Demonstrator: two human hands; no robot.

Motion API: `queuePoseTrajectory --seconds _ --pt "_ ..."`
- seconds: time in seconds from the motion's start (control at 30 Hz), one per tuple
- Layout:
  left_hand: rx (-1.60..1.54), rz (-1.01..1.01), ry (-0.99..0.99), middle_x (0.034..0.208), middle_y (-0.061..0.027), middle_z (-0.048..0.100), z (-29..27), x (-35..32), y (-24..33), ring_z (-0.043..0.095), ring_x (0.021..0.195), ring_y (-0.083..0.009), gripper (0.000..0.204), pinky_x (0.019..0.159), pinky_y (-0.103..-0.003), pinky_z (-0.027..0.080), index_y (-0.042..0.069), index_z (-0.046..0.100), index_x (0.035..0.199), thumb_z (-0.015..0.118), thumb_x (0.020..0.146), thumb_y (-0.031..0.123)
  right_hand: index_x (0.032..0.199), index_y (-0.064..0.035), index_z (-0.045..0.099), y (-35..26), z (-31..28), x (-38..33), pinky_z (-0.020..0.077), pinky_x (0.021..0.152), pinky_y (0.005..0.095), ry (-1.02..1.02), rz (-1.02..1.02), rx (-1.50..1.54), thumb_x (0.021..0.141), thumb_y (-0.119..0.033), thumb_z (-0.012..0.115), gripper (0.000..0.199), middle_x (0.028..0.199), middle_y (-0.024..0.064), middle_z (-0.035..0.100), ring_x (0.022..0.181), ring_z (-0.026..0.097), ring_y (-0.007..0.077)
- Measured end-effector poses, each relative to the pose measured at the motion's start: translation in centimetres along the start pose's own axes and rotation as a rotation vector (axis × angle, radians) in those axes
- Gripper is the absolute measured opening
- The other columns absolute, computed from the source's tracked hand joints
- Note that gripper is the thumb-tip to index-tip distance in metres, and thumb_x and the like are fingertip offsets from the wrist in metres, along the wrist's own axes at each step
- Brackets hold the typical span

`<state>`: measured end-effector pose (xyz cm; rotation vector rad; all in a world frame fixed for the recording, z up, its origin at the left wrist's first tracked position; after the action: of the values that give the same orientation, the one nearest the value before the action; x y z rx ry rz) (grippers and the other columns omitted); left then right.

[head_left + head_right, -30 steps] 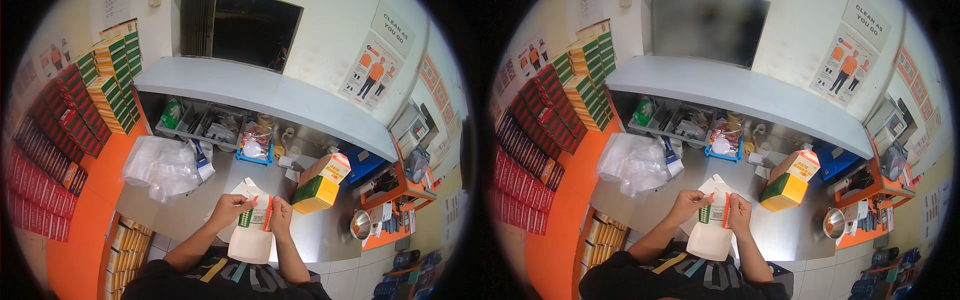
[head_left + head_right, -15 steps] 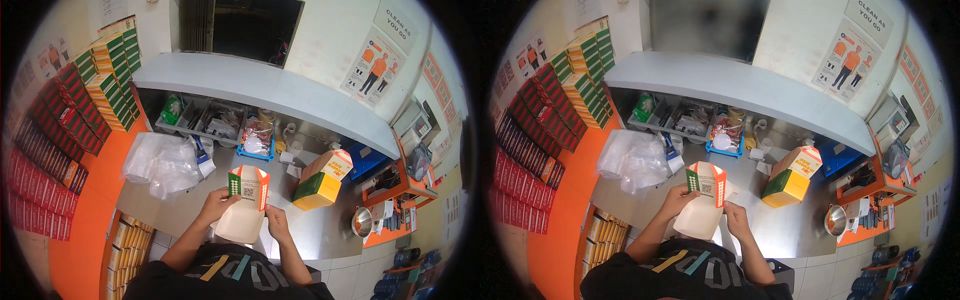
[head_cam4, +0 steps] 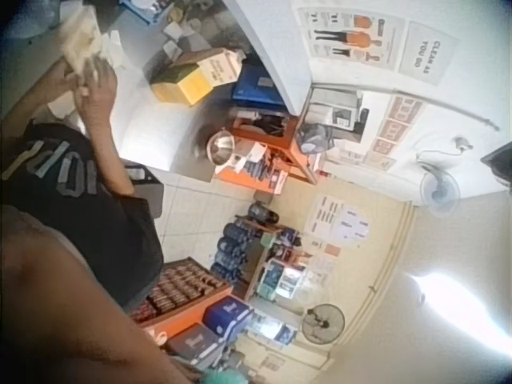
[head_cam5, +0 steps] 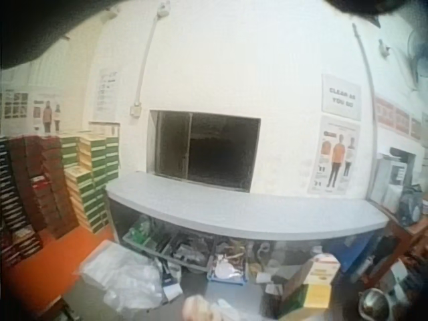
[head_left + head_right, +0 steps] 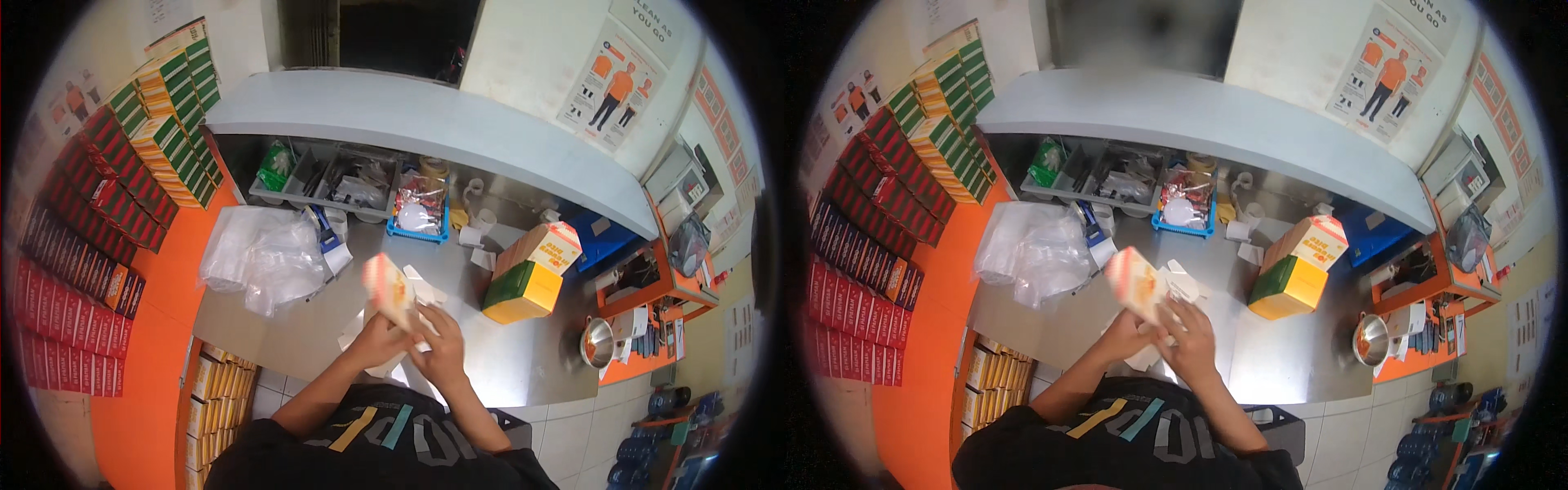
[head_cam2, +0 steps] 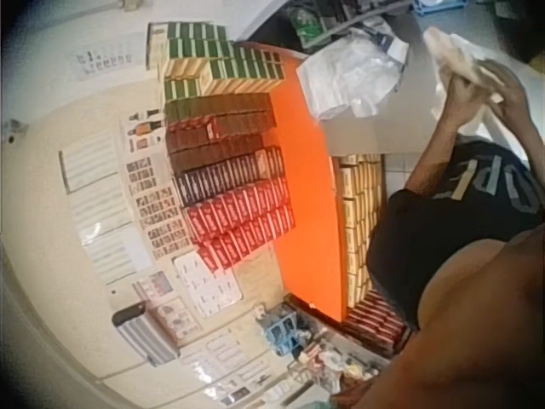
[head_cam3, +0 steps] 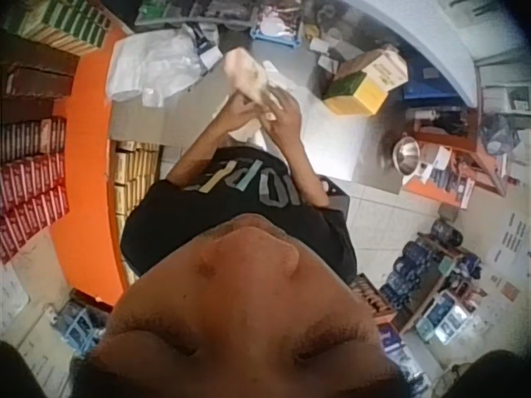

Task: The person assembles cardboard boxes by hand by folding various pre-cut flaps and securing them together. The boxes are then stacked on a metal counter near several other identical flat box templates.

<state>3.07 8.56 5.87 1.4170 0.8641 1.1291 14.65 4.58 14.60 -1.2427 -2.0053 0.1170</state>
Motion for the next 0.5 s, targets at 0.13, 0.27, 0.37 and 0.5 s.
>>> queuePoseTrajectory --seconds 0.13,0.27,0.37,0.5 --pt "-0.599 -0.318 0.097 0.138 -0.017 0.054 -1.1 0.4 -2.1 0.056 0.128 -0.0299 0.051 0.106 -0.04 0.047 -0.003 0.043 0.141 0.064 0.095 0.008 0.14 -0.0085 0.052 1.3 0.4 -0.6 0.0335 0.114 0.0467 0.012 0.033 0.156 0.08 -0.02 0.079 0.066 0.143 0.0256 0.049 0.137 0.044 0.038" --pt "-0.892 -0.448 0.114 0.137 -0.016 0.056 -1.7 -0.4 -2.9 0.059 0.124 -0.0301 0.046 0.105 -0.041 0.049 -0.001 0.045 0.14 0.06 0.097 0.003 0.155 -0.009 0.027 5.3 3.8 -3.5 0.0422 0.107 0.042 -0.212 0.416 0.837 0.09 -0.023 0.075 0.082 0.134 0.0229 0.057 0.123 0.058 0.0308" --pt "-0.505 -0.262 -0.082 0.139 -0.0152 0.055 -1.7 1.2 -1.0 0.058 0.125 -0.0304 0.05 0.106 -0.04 0.048 0.001 0.048 0.14 0.063 0.093 0.002 0.155 -0.0102 0.03 6.8 3.7 -4.5 0.0475 0.101 0.039 -0.329 0.578 0.688 0.092 -0.018 0.071 0.075 0.131 0.0213 0.061 0.114 0.065 0.0293" --pt "0.28 0.069 -0.453 0.141 -0.0129 0.054 2.6 1.4 3.7 0.056 0.128 -0.0292 0.065 0.106 -0.036 0.046 0.013 0.062 0.136 0.077 0.075 -0.001 0.154 -0.0146 0.033 6.8 2.6 -5.4 0.0515 0.094 0.0393 -0.226 0.507 0.596 0.092 -0.021 0.071 0.073 0.117 0.0209 0.069 0.104 0.069 0.0327"
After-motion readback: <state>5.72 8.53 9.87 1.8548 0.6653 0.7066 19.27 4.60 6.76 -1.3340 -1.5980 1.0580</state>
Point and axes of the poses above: each hand's wrist, its own x-axis towards the middle knuckle, its own z-axis out of the palm, y = z × x, the point moved 9 cm from there along x, towards the middle knuckle
